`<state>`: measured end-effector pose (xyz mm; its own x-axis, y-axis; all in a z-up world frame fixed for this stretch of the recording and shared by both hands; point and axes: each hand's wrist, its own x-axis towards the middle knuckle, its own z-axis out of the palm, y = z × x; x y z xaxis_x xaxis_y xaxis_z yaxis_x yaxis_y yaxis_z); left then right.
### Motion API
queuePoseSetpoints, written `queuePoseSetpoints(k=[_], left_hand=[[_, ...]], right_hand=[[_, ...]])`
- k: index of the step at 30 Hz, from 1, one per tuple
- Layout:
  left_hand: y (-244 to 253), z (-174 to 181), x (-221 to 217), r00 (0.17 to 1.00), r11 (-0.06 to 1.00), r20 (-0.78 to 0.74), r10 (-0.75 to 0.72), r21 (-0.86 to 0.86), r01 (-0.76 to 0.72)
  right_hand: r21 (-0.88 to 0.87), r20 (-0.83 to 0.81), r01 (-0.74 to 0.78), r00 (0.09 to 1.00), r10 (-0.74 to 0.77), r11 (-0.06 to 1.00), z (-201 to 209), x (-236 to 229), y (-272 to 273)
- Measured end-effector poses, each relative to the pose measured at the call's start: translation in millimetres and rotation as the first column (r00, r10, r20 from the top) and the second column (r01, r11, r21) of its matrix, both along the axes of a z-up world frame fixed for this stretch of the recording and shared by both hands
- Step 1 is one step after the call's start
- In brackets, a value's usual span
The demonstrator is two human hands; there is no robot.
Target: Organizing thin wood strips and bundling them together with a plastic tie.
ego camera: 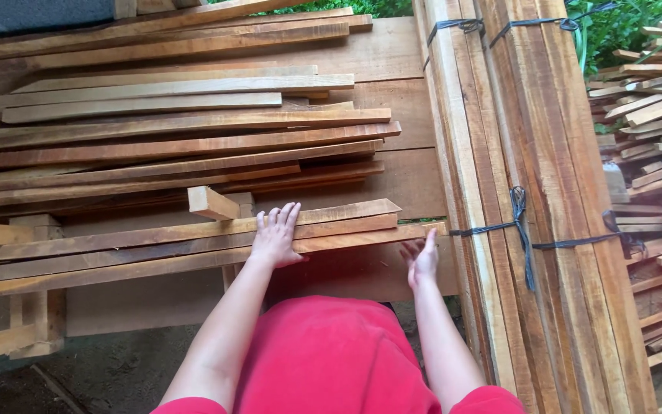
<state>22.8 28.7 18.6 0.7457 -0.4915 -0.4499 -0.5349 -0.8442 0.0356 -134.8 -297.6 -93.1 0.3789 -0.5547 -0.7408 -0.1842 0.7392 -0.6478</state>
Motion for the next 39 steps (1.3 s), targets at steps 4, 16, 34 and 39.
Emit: queuePoseSetpoints(k=[4, 16, 34, 39], left_hand=[[2.8, 0.6, -1.8, 1.0, 1.0, 0.002, -0.003, 0.03, 0.003], [-4.3, 21.6, 12.5, 0.988, 0.983, -0.13, -0.088, 0.15, 0.107], [5.5, 25.3, 14.5, 0.973, 0.983, -0.181, -0.144, 0.087, 0.161], [12.0, 12.3, 17.0, 0.984, 0.997, -0.162, -0.073, -0.026, 0.07]], right_hand=[[-0.143, -0.052, 0.034, 0.998, -0.042, 0.989, 6.3, 9.1, -7.6], [-0.809, -0.459, -0.44, 0.887, 0.047, 0.391, 26.0, 0.2, 6.7], [-0.472, -0.568, -0.616, 0.76, 0.317, 0.631, 26.1, 5.1, -32.3], [-0.446, -0.476, -0.668, 0.741, 0.473, 0.596, 43.2, 11.4, 7.8]])
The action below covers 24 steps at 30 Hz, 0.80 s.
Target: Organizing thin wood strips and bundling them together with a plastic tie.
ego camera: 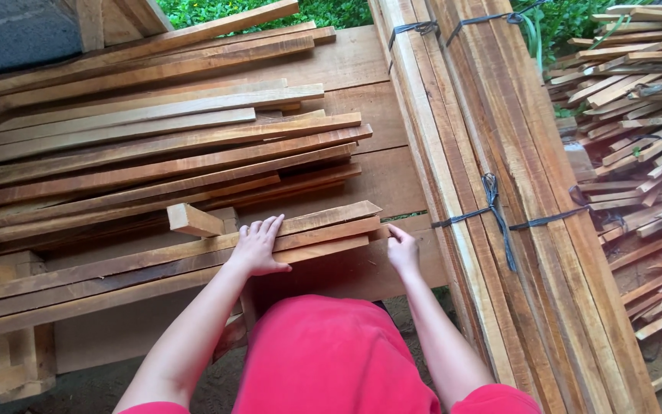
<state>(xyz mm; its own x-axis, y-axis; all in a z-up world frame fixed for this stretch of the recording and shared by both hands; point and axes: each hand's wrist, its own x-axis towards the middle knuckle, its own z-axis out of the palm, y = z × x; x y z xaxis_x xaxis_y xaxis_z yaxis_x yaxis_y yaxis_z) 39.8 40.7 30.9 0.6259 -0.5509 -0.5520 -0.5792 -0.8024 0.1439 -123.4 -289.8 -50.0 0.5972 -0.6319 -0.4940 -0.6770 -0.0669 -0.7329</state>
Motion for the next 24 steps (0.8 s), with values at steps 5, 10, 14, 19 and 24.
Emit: queuePoseSetpoints(k=[5, 10, 14, 19, 24], left_hand=[[-3.7, 15.1, -2.5, 0.997, 0.995, -0.03, 0.076, -0.067, -0.077], [-5.1, -5.2, 2.7, 0.991, 0.989, 0.018, 0.13, -0.079, -0.128], [-4.3, -4.5, 3.1, 0.99, 0.986, 0.021, 0.136, -0.1, -0.133], [-4.1, -6.9, 4.8, 0.989, 0.981, 0.016, 0.15, -0.126, -0.146], [-3.7, -12.0, 4.8, 0.988, 0.981, 0.01, 0.151, -0.127, -0.148]], right_hand=[[0.059, 0.083, 0.047, 0.995, -0.052, 0.997, -7.8, -1.2, 10.7], [0.077, 0.002, 0.012, 1.0, -0.012, 0.997, -43.2, -0.5, 16.7], [0.319, 0.179, 0.177, 0.953, -0.242, 0.931, -39.0, 1.5, 33.6], [0.817, 0.006, 0.294, 0.855, -0.518, 0.495, -0.1, 10.3, 56.3], [0.877, 0.003, 0.249, 0.852, -0.523, 0.41, -44.2, 7.8, 70.7]])
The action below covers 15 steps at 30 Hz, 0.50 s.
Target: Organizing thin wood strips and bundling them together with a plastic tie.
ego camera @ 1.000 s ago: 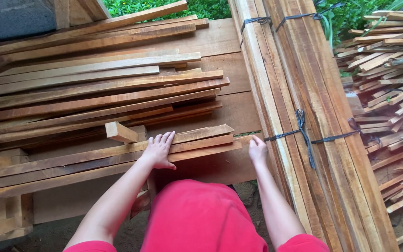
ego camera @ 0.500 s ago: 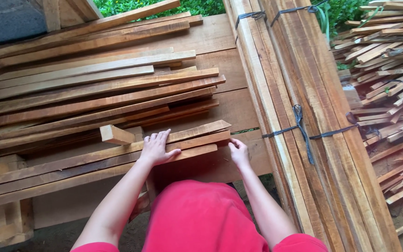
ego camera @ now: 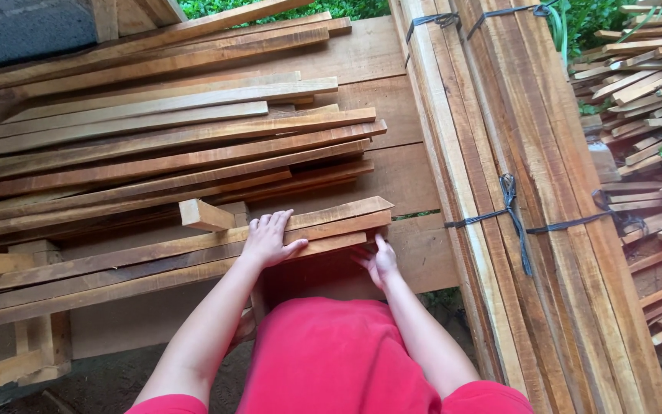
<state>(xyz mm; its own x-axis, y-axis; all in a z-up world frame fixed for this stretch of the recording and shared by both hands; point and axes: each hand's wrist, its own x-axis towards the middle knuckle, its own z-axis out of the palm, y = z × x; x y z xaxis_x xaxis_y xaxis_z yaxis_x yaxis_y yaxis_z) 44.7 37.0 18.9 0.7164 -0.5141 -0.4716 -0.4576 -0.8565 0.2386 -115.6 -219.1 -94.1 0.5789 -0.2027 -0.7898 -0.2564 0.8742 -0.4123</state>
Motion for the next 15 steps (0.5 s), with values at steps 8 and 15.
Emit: queuePoseSetpoints(k=[8, 15], left_hand=[[1.1, 3.7, -2.0, 1.0, 1.0, -0.009, 0.013, -0.013, -0.013], [-3.0, 22.6, -2.8, 0.998, 0.997, -0.02, -0.056, 0.06, 0.057]], right_hand=[[-0.107, -0.053, 0.05, 0.997, -0.056, 0.993, 12.3, 2.1, -6.4], [-0.173, -0.073, 0.067, 0.994, -0.081, 0.983, 25.5, 5.4, -26.2]])
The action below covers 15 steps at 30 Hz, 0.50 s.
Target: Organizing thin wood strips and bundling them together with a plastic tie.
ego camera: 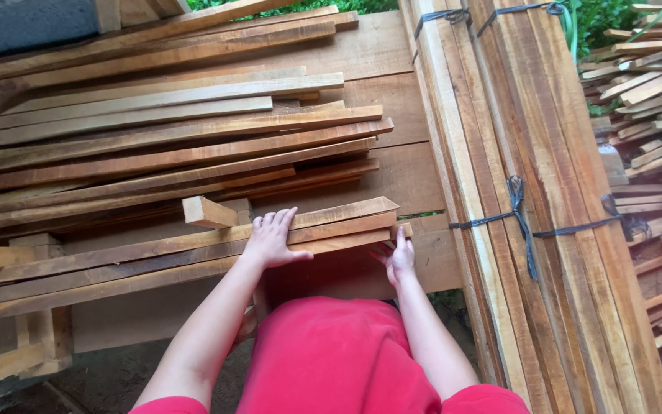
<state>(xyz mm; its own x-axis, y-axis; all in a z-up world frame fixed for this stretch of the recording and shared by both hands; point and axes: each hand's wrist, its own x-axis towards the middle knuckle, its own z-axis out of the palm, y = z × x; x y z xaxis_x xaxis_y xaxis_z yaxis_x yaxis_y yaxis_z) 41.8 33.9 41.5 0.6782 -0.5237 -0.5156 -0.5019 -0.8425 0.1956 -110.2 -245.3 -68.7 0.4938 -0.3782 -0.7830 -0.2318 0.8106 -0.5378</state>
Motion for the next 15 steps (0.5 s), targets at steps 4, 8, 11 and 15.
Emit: queuePoseSetpoints(k=[4, 8, 11, 15], left_hand=[[0.4, 6.4, -0.5, 0.994, 0.987, -0.01, -0.112, 0.117, 0.112], [2.3, -3.5, -2.2, 0.989, 0.981, 0.029, -0.145, 0.135, 0.14], [2.1, -6.3, 3.5, 0.994, 0.989, 0.012, -0.109, 0.1, 0.108], [0.6, -5.0, 1.9, 0.997, 0.995, 0.0, -0.072, 0.073, 0.072]], right_hand=[[-0.019, -0.007, -0.035, 0.999, 0.035, 0.999, -59.4, -7.0, -13.3], [-0.387, -0.071, -0.032, 0.997, 0.005, 0.922, -54.9, -15.2, -26.9], [-0.482, -0.095, -0.058, 0.995, 0.013, 0.874, -5.6, 2.2, -18.1], [-0.486, -0.109, -0.115, 0.992, 0.07, 0.866, 0.1, -3.1, -16.9]])
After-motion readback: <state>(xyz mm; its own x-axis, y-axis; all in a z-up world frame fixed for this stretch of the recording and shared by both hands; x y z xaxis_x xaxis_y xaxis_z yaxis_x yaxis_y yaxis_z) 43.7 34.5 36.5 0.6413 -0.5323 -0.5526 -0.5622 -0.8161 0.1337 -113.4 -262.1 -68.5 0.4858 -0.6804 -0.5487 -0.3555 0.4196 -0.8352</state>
